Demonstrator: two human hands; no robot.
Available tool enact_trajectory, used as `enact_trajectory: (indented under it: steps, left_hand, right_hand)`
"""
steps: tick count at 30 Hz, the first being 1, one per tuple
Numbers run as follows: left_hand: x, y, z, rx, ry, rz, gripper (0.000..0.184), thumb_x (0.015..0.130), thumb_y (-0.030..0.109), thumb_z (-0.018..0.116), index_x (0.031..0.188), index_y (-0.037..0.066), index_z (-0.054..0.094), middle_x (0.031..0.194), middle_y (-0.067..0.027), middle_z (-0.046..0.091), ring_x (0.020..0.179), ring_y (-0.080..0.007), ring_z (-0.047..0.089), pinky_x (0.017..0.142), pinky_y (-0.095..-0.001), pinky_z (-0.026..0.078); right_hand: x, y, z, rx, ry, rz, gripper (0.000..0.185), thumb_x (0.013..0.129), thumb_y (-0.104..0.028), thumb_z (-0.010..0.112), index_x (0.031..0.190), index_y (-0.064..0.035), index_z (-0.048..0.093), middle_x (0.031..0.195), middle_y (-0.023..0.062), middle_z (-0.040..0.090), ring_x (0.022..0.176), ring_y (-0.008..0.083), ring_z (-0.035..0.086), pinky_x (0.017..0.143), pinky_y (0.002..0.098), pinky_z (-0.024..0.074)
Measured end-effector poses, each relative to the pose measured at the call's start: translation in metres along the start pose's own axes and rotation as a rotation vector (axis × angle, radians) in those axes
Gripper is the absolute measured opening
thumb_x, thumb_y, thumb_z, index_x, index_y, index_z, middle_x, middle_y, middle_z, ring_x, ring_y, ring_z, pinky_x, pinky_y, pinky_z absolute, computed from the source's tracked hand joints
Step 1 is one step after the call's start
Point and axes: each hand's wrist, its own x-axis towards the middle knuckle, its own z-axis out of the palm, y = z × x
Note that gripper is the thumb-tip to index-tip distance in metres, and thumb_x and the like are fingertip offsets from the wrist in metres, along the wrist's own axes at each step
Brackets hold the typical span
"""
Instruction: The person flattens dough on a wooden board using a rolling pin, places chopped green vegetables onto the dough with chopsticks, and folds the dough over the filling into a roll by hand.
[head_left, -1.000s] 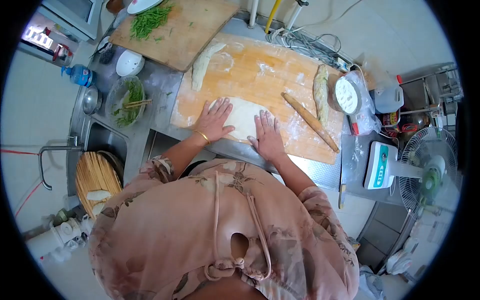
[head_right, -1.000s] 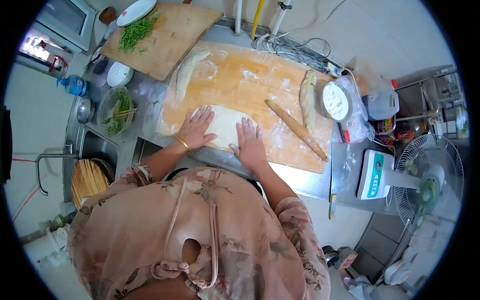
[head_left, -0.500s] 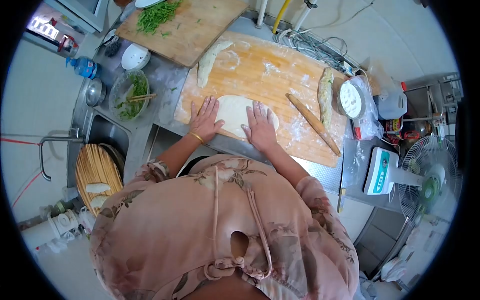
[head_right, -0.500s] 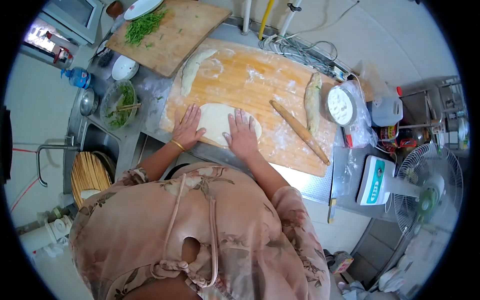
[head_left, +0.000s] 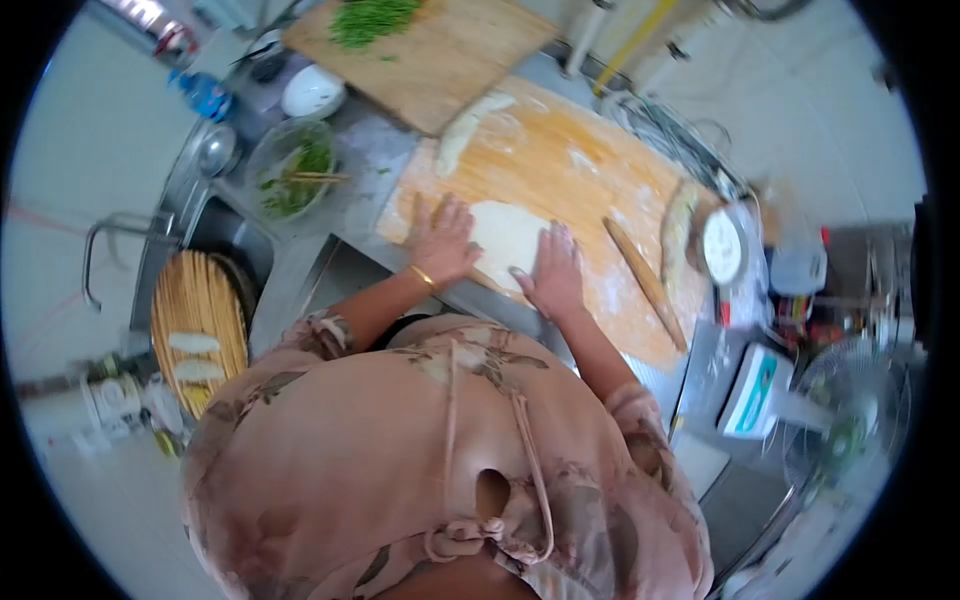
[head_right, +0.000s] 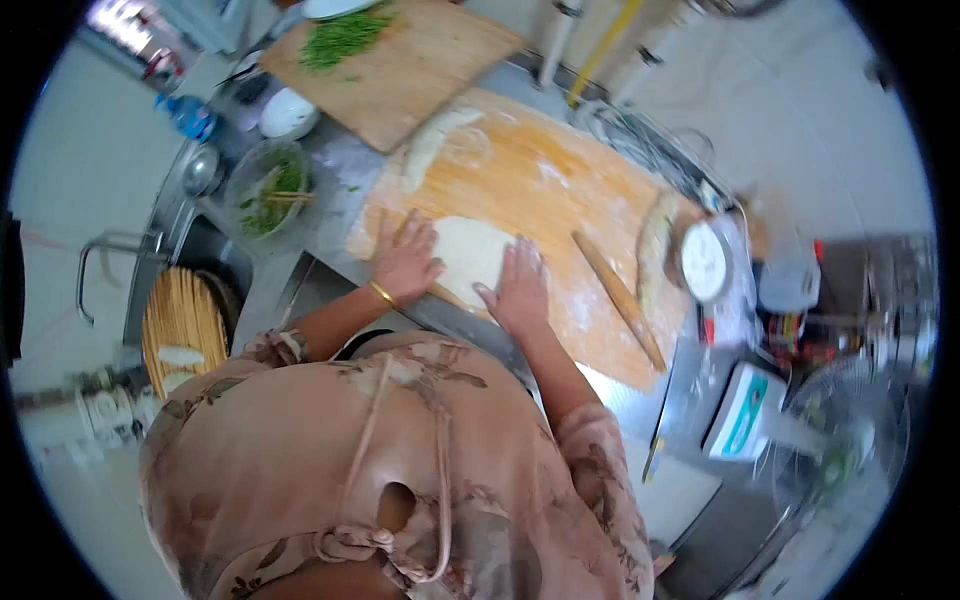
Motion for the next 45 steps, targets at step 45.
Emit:
enact_trajectory:
  steps: [45]
  left_hand:
    - [0.047, 0.014, -0.004, -0.165, 0.128, 0.214, 0.063, 0.094, 0.041, 0.04, 0.143, 0.004, 0.03, 0.153, -0.011, 0.022, 0.143, -0.0253, 0.015, 0.11, -0.0609, 0.002]
  right_hand:
    - [-0.057, 0.064, -0.016, 0.121, 0.201, 0.072, 0.064, 0.072, -0.018, 0.073, 0.131, -0.0091, 0.049, 0.108, 0.014, 0.057, 0.1, 0.0329, 0.053, 0.087, 0.0442, 0.0419]
